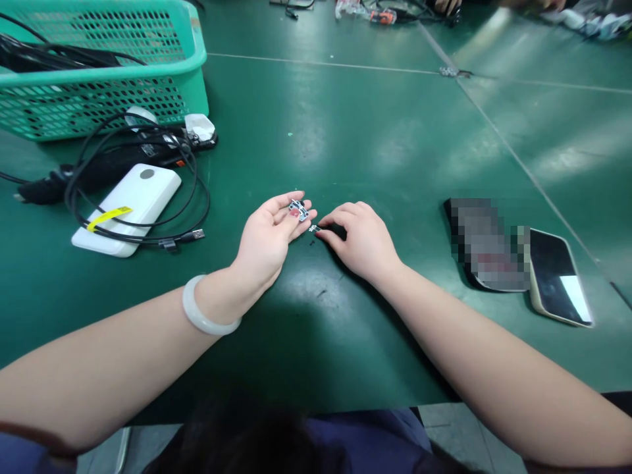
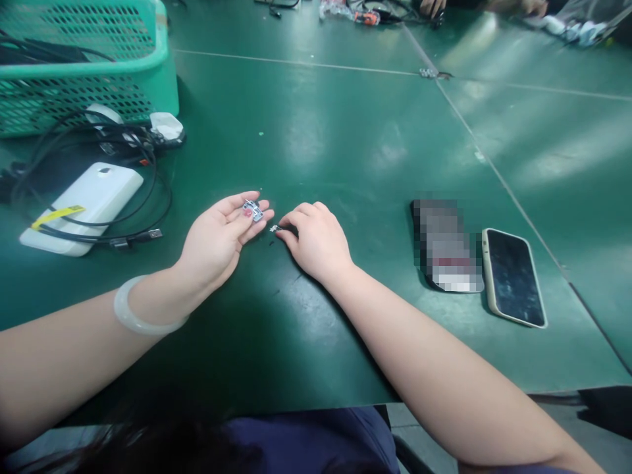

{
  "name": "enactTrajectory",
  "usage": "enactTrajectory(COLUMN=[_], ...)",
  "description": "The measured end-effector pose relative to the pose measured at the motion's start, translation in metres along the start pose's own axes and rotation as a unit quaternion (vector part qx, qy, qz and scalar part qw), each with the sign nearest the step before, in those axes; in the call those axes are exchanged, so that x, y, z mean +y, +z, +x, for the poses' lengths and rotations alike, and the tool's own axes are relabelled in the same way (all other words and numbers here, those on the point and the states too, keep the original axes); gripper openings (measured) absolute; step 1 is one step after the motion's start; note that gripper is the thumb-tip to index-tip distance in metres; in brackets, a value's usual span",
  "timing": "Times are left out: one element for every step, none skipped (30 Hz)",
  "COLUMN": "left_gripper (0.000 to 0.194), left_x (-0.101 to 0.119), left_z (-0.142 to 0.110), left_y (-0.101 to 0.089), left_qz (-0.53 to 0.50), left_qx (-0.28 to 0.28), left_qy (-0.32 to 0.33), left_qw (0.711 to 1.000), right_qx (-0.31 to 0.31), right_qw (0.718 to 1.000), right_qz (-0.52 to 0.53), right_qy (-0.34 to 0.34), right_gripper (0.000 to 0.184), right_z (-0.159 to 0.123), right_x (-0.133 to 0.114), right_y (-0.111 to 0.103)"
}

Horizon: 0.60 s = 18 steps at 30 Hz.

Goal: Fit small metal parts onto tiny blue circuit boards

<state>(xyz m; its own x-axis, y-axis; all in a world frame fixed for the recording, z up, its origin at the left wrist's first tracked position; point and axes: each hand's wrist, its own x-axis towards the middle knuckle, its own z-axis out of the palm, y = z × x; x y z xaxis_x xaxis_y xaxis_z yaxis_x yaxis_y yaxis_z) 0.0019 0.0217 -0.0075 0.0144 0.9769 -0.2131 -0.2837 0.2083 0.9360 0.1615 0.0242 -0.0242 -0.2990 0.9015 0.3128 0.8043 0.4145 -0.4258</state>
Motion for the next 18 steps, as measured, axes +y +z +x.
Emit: enactTrajectory(left_gripper=[0.023,0.023,0.023,0.023,0.023,0.023,0.023,0.023,0.023,0.023,0.022,0.022,0.021,0.02,0.02,0.02,0.02,0.019], left_x=[0.0,-0.001,-0.001,-0.002,-0.002,-0.002,-0.002,-0.001,-0.001,-0.001,0.0,0.0,0.0,0.0,0.0,-0.001,-0.001,-0.002], left_z=[0.0,0.0,0.0,0.0,0.0,0.0,0.0,0.0,0.0,-0.001,-0.001,-0.001,-0.001,-0.001,-0.001,-0.001,0.0,0.0], left_y=[0.0,0.0,-0.001,-0.001,-0.001,-0.001,-0.001,-0.001,-0.001,-0.001,-0.001,-0.001,-0.001,-0.001,-0.001,-0.001,-0.002,-0.002], left_qz=[0.002,0.004,0.006,0.009,0.011,0.013,0.013,0.013,0.013,0.013,0.012,0.012,0.011,0.011,0.01,0.01,0.008,0.006], left_qx=[-0.002,-0.004,-0.006,-0.008,-0.009,-0.008,-0.008,-0.007,-0.006,-0.005,-0.005,-0.006,-0.007,-0.008,-0.009,-0.01,-0.009,-0.01], left_qy=[0.002,0.005,0.007,0.009,0.01,0.01,0.011,0.011,0.01,0.01,0.009,0.009,0.009,0.01,0.012,0.014,0.017,0.021], left_qw=[1.0,1.0,1.0,1.0,1.0,1.0,1.0,1.0,1.0,1.0,1.0,1.0,1.0,1.0,1.0,1.0,1.0,1.0], right_qx=[-0.004,-0.009,-0.014,-0.016,-0.016,-0.012,-0.005,0.008,0.023,0.036,0.047,0.052,0.051,0.045,0.036,0.03,0.026,0.026], right_qw=[1.0,1.0,1.0,1.0,1.0,1.0,1.0,0.999,0.997,0.995,0.993,0.991,0.99,0.99,0.991,0.992,0.993,0.995], right_qz=[-0.005,-0.011,-0.014,-0.014,-0.008,0.003,0.018,0.035,0.052,0.067,0.08,0.088,0.091,0.086,0.074,0.058,0.043,0.029], right_qy=[0.004,0.007,0.009,0.01,0.012,0.016,0.023,0.033,0.046,0.06,0.073,0.086,0.096,0.103,0.107,0.107,0.103,0.095], right_gripper=[0.01,0.01,0.011,0.011,0.011,0.011,0.01,0.01,0.01,0.01,0.011,0.011,0.012,0.012,0.012,0.011,0.011,0.011], right_z=[0.0,0.001,0.001,0.001,0.001,0.0,-0.001,-0.001,-0.002,-0.003,-0.003,-0.004,-0.004,-0.005,-0.006,-0.006,-0.007,-0.008], right_x=[-0.001,-0.002,-0.003,-0.003,-0.003,-0.003,-0.002,-0.001,0.0,0.001,0.002,0.003,0.005,0.006,0.008,0.009,0.009,0.009], right_y=[0.001,0.003,0.003,0.003,0.002,0.001,-0.001,-0.004,-0.006,-0.009,-0.012,-0.014,-0.016,-0.017,-0.018,-0.018,-0.018,-0.017])
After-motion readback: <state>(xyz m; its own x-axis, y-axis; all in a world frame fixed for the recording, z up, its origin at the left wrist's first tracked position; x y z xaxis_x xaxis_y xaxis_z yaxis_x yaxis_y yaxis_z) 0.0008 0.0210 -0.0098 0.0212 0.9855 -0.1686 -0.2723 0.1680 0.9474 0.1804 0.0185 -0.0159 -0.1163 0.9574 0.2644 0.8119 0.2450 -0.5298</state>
